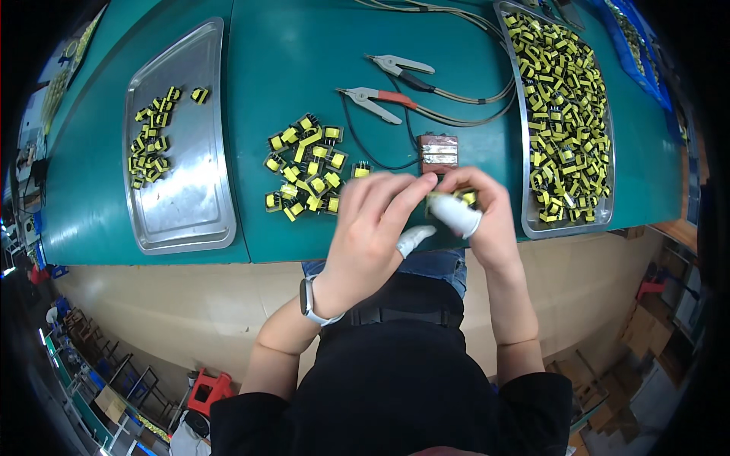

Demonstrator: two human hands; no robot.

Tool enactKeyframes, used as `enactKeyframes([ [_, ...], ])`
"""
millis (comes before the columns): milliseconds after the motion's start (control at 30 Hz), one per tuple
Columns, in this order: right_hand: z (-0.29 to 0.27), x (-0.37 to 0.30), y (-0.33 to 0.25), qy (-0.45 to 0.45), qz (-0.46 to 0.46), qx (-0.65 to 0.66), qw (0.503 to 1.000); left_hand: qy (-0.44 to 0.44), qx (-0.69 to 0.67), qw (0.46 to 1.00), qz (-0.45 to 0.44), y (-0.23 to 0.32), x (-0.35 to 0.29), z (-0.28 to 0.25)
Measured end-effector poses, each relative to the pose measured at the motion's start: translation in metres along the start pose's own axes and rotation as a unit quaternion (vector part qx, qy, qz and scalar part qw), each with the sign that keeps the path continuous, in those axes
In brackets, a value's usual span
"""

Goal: Assembling and inspecting small yellow electronic components at an industrial workbench.

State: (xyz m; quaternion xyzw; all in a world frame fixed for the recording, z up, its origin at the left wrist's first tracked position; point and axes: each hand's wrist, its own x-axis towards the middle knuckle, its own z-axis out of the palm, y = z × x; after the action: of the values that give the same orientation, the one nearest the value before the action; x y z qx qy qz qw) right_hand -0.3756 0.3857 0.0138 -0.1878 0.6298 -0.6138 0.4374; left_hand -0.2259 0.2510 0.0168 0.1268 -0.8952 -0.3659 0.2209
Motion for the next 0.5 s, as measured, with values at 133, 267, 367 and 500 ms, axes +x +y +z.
enactKeyframes([
  [133, -0.016, 0.023, -0.005, 0.117, -0.020, -0.103, 0.988, -0.151, 0.180, 0.967, -0.094, 0.006, -0.008, -0.026],
  [267, -0.022, 0.041, -0.010, 0.150, 0.002, -0.180, 0.972, -0.208, 0.270, 0.938, -0.063, 0.008, -0.008, -0.047],
  [367, -0.025, 0.040, -0.007, 0.149, -0.023, -0.211, 0.966, -0.188, 0.223, 0.956, -0.034, 0.002, -0.005, -0.050],
  [500, -0.027, 0.038, -0.005, 0.147, -0.014, -0.206, 0.967, -0.168, 0.144, 0.975, 0.001, -0.009, -0.001, -0.046],
])
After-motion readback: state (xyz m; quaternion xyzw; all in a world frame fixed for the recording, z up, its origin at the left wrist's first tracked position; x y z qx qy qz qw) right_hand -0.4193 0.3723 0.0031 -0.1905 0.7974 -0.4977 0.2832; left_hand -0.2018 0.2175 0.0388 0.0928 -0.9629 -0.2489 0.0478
